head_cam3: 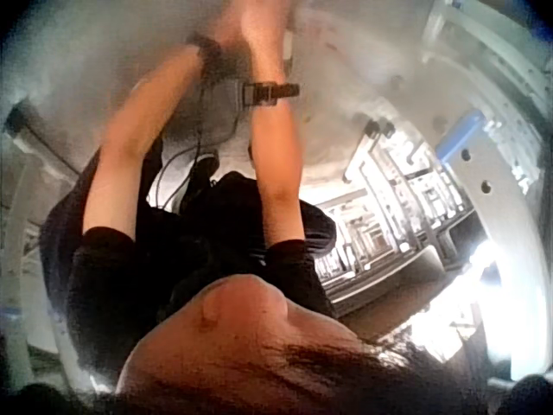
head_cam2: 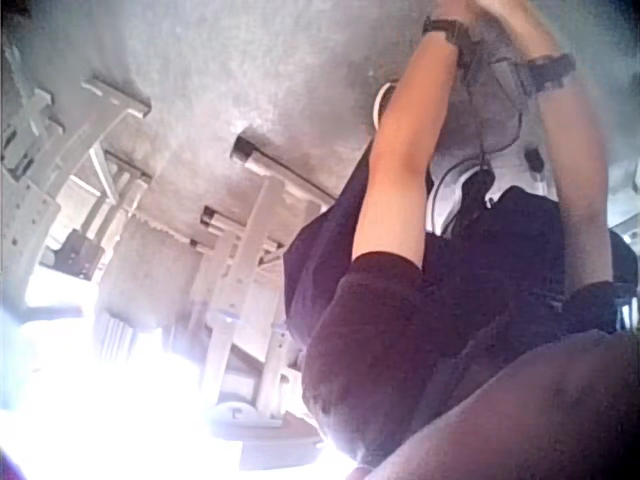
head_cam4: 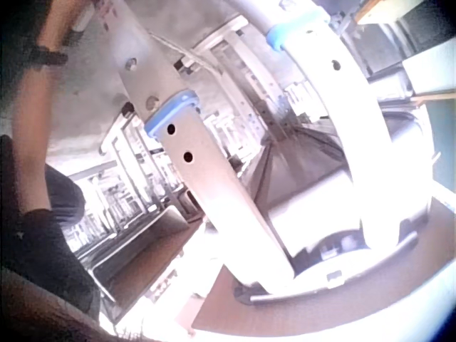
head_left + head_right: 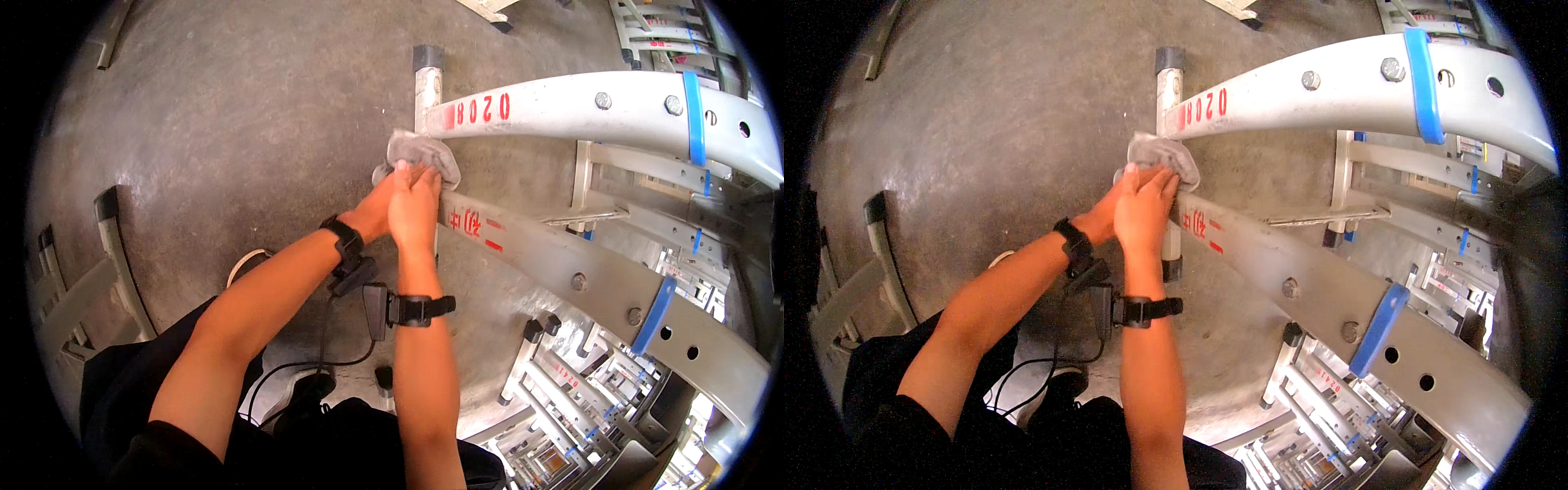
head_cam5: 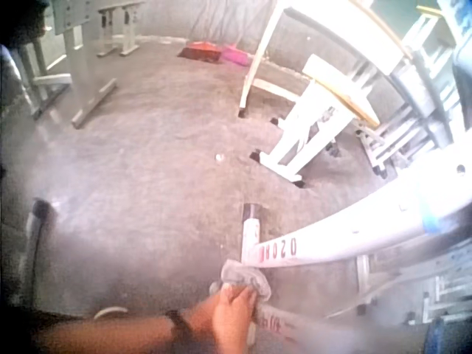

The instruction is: The person wipes the legs and frame of a desk and chairs using a cloth by hand.

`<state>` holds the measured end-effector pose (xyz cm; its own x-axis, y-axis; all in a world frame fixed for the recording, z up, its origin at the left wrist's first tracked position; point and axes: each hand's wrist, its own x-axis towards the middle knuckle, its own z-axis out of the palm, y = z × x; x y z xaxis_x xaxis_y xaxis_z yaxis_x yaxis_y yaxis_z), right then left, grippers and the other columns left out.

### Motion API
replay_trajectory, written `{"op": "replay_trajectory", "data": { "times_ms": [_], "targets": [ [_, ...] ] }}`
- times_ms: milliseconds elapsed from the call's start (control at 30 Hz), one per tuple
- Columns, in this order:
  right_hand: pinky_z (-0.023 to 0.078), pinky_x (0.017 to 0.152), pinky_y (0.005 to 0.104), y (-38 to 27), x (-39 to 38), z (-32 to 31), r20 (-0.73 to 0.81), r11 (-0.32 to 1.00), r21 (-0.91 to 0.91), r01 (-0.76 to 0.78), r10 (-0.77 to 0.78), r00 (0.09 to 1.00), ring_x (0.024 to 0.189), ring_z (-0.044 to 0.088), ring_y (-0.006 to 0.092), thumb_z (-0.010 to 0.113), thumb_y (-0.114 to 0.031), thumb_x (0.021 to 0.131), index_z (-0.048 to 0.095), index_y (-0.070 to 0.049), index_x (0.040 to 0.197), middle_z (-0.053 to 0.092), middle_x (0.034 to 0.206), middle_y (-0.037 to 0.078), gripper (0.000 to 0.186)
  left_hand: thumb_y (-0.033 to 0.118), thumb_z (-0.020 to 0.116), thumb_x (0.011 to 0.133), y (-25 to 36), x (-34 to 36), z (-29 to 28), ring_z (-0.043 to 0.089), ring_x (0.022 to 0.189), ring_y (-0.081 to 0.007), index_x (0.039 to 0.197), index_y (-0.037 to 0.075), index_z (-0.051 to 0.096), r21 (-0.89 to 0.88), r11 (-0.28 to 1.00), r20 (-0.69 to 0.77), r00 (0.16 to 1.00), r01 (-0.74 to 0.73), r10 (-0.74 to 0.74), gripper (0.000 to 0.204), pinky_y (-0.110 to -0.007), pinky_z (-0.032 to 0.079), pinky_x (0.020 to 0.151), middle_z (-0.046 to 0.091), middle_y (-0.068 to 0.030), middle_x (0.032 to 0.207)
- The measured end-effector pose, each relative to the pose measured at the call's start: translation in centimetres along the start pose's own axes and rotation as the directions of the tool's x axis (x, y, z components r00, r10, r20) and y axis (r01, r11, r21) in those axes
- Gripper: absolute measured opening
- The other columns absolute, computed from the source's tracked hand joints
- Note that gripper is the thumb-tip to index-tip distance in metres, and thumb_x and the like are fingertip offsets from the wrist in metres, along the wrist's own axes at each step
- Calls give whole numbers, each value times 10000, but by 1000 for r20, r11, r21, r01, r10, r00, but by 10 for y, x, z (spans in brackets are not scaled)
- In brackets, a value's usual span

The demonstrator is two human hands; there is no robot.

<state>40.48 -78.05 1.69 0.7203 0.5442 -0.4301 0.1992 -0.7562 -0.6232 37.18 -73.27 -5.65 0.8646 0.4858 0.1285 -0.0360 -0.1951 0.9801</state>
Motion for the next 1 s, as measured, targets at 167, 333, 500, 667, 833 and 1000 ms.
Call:
{"op": "replay_trajectory", "data": {
  "times_ms": [167,333,500,667,833,1000],
  "targets": [
    [225,1146,484,-4,10,3,30,987,-158,-31,36,999,1367,270,492,489,-479,953,287,134,1415,231,1491,352,794,138,624,843,0,-11,-4,549,1115,-322,1135,-14,562,0,1000,-64,998,27,-27,336,-402,448,913,579,-191,1187],
    [270,1103,505,-19,38,-5,22,971,-236,26,-22,1000,1291,355,494,516,-486,932,354,136,1370,357,1416,334,778,139,635,840,-18,9,1,569,1092,-307,1139,-10,556,456,862,-58,959,-221,276,343,-398,456,884,595,-189,1144],
    [256,1138,462,-5,11,9,-41,956,-295,-2,-10,999,1375,313,456,483,-553,922,363,126,1396,338,1458,339,837,136,649,831,-30,-14,6,599,1011,-301,1171,10,544,88,996,-115,993,-27,37,378,-395,466,844,621,-186,1068],
    [366,1061,404,4,-44,-12,44,996,0,-91,91,995,1253,501,404,506,-534,929,381,129,1382,511,1321,332,813,176,650,820,34,-37,-28,589,1125,-282,1298,60,529,-53,934,117,931,354,-346,506,-390,469,948,557,-173,1290],
    [427,984,335,24,-99,-18,-220,883,468,-36,155,963,1190,553,251,584,-301,959,433,103,1367,569,1284,215,593,18,644,753,46,-47,-9,572,1169,-297,1450,61,369,-63,991,9,993,121,-121,750,-373,449,993,505,-209,1364],
    [459,939,311,25,-108,-35,-353,727,681,89,219,910,1094,572,196,634,-32,908,467,87,1326,582,1220,146,466,54,679,808,71,-34,-2,577,1177,-284,1402,18,441,-151,965,2,977,213,-215,641,-349,436,1004,583,-201,1280]
  ]
}}
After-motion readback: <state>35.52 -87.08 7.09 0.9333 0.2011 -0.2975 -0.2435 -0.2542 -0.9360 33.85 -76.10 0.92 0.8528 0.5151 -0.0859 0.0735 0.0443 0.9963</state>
